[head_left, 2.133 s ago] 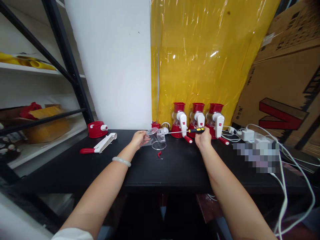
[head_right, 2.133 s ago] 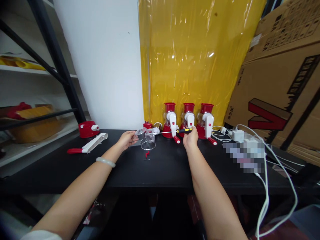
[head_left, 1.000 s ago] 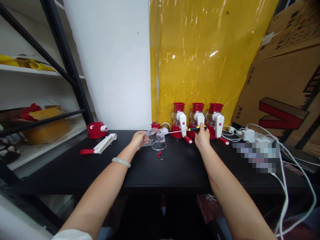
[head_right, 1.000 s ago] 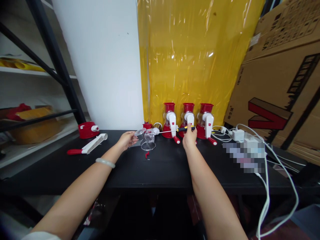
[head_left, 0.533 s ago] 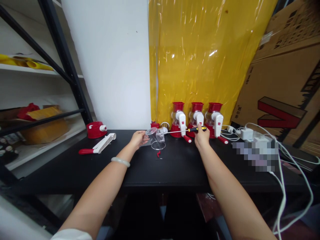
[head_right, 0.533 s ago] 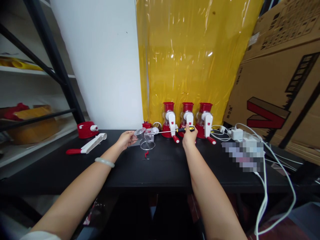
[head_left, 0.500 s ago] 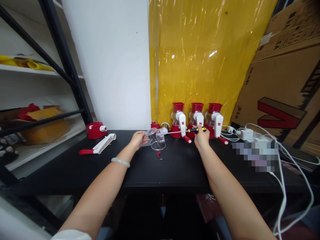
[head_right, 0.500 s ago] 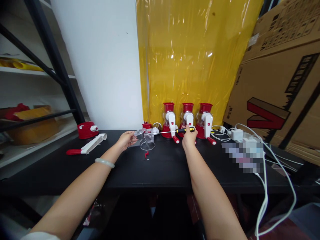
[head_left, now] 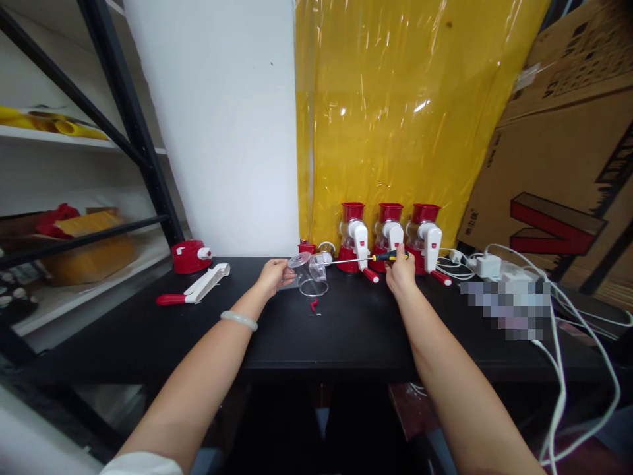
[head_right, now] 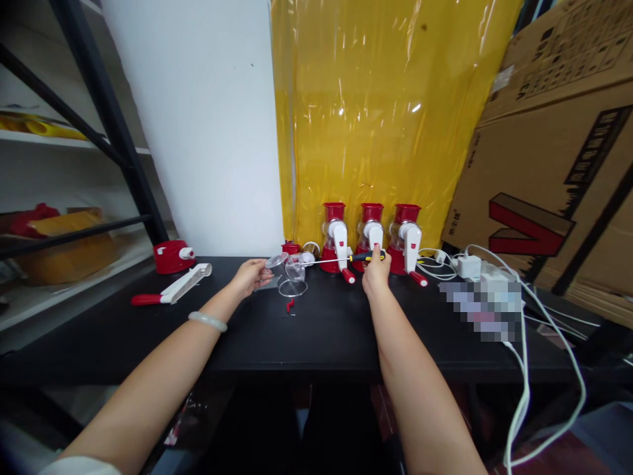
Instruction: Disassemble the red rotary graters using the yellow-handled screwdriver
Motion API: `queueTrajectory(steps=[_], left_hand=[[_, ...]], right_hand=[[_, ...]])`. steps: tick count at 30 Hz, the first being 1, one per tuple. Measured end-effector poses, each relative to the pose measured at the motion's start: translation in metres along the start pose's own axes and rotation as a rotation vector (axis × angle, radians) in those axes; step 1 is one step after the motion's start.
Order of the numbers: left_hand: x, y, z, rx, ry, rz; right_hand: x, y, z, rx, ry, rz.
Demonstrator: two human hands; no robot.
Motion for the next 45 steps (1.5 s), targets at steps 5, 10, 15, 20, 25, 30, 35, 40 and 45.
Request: queueTrajectory(steps=[5,10,15,20,25,30,35,40,45], left_hand=[[0.000,-0.001,0.000,0.002,0.000,-0.004],[0.000,-0.002,-0.001,-0.007,0.002,-0.006],[0.000,-0.001,-0.002,-0.009,0.018,-0.005],[0.000,0.001,-0.001,-0.015,0.038,-0.003],[-0.002,0.001,0.002,-0.013,0.036,-0.002],[-0.003,-0.002,0.001,-0.039,0.043,0.012],[-0.005,-0.007,0.002,-0.064,0.051,0.022],[-0.007,-0.012,0.000,-0.095,0.078,0.032],[-0.006,-0.016,-0.004,-0.127,0.095,0.027]], right_hand=[[-0.004,0.000,-0.004,-0.004,0.018,-0.021],[-0.009,0.000,-0.004,-0.036,0.151,-0.208],[-0.006,0.000,-0.001,-0.061,0.152,-0.365],[0.003,0.002,0.005,-0.058,0.034,-0.381],[0.000,0.003,0.004,-0.028,0.066,-0.387],[-0.004,0.006,0.002,0.075,0.084,-0.345],[-0.012,0.007,0.001,0.053,0.131,-0.253],[-0.017,0.008,-0.001,0.025,0.165,-0.329],[-0.017,0.011,0.003,0.003,0.152,-0.349]])
Point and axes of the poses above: each hand's wrist, its own z-axis away from the middle knuckle, its own y-axis out of the palm, x = y × z, the point moved 7 cm from there along -z, towards the middle knuckle, and after that the axes turned 7 degrees about z, right-handed, at the moved point
